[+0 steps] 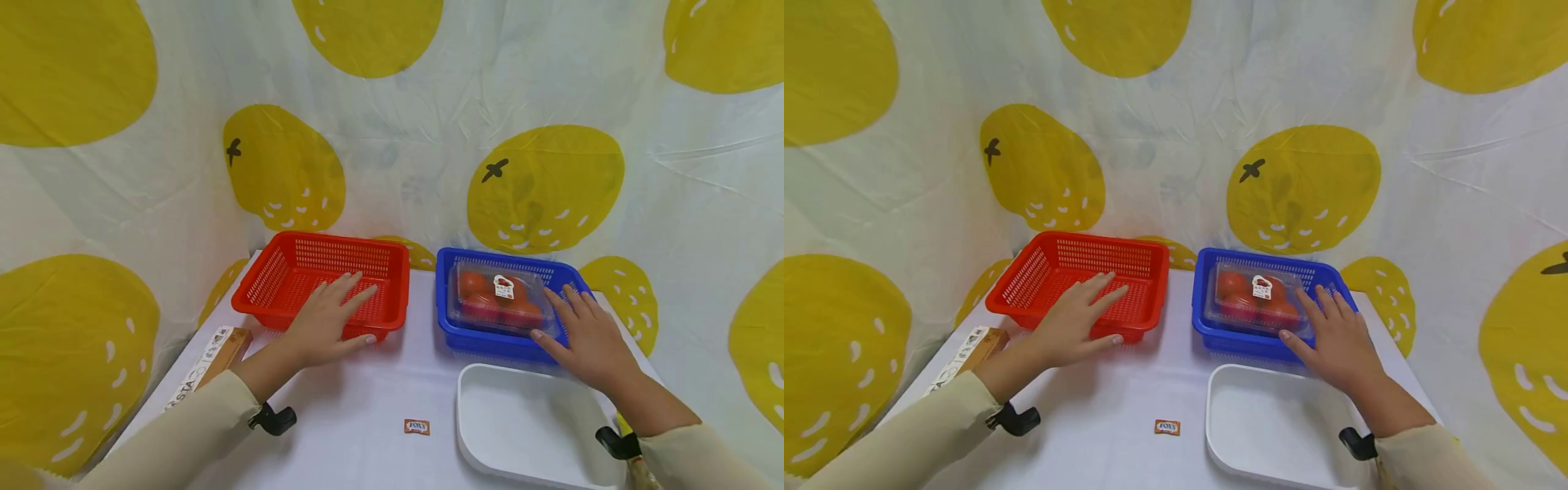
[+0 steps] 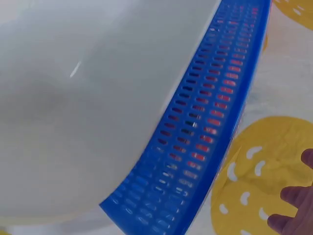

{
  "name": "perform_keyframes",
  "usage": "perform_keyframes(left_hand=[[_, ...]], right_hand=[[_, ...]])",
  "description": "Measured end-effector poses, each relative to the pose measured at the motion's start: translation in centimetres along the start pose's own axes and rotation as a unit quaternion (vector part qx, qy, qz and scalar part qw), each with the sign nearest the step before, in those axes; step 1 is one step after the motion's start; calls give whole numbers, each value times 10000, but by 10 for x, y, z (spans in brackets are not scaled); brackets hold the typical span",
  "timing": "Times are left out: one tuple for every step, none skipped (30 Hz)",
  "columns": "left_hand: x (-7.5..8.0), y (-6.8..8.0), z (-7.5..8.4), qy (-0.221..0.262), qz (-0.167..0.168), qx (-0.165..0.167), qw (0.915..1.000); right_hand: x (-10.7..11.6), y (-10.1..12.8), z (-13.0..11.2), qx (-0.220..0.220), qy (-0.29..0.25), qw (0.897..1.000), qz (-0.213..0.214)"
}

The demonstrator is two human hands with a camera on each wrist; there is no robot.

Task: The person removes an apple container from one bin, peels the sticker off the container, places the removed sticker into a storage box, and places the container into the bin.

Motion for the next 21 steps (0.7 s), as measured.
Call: perform_keyframes(left_hand=[[-2,-4,4,38,69,-19,10000],[-4,-8,8,103,148,-44,9998],[-6,-12,13,149,224,-72,9996],[-8,-16,18,221,291,-107,9993],[-11,-20,23,304,372,-134,9988],[-13,-24,28,380,438,-151,9982],[-16,-28,33,460,479,-167,9977],[-19,-32,37,559,526,-182,9969],[-22,-36,42,664,572,-189,9960],[-25,-40,46,773,610,-194,9950],[-28,-44,50,880,661,-180,9938],[-30,-48,54,972,710,-161,9926],[-33,-52,58,1068,751,-134,9913],[-34,-55,61,1176,797,-112,9898],[-36,-59,65,1273,829,-65,9884],[-38,-62,68,1341,839,-15,9874],[-39,-65,71,1457,851,49,9857],[-41,-68,75,1560,840,119,9841],[-44,-71,78,1680,823,177,9822],[-46,-73,81,1815,812,225,9798],[-49,-76,83,1938,793,281,9774]], right_hand=[[1,-1,2,17,-62,10000,-4],[1,-3,3,29,-112,9999,-22],[2,-4,5,21,-155,9999,-61],[2,-5,7,-4,-183,9998,-111],[2,-7,8,-21,-203,9997,-160],[2,-9,10,-30,-212,9996,-200],[1,-10,12,-61,-234,9994,-253],[1,-12,14,-84,-248,9992,-304],[1,-14,15,-102,-270,9990,-354],[1,-15,17,-118,-287,9987,-399],[1,-17,18,-114,-316,9985,-430],[2,-19,19,-114,-362,9983,-449],[2,-22,20,-121,-400,9980,-471],[3,-24,21,-120,-449,9977,-498],[4,-26,22,-112,-505,9973,-514],[5,-29,23,-119,-556,9969,-549],[6,-31,25,-111,-640,9963,-571],[6,-33,26,-110,-731,9954,-606],[7,-35,28,-127,-837,9941,-673],[8,-36,30,-143,-966,9924,-744],[9,-38,33,-159,-1075,9907,-817]])
Point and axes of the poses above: each hand's wrist, its own y-axis away from the middle knuckle, its own x-axis out of the back of the hand, z = x × y, the point moved 3 cm from there along -y, towards the middle knuckle, and after that the axes turned 8 degrees about -x, right-handed, at the moved point
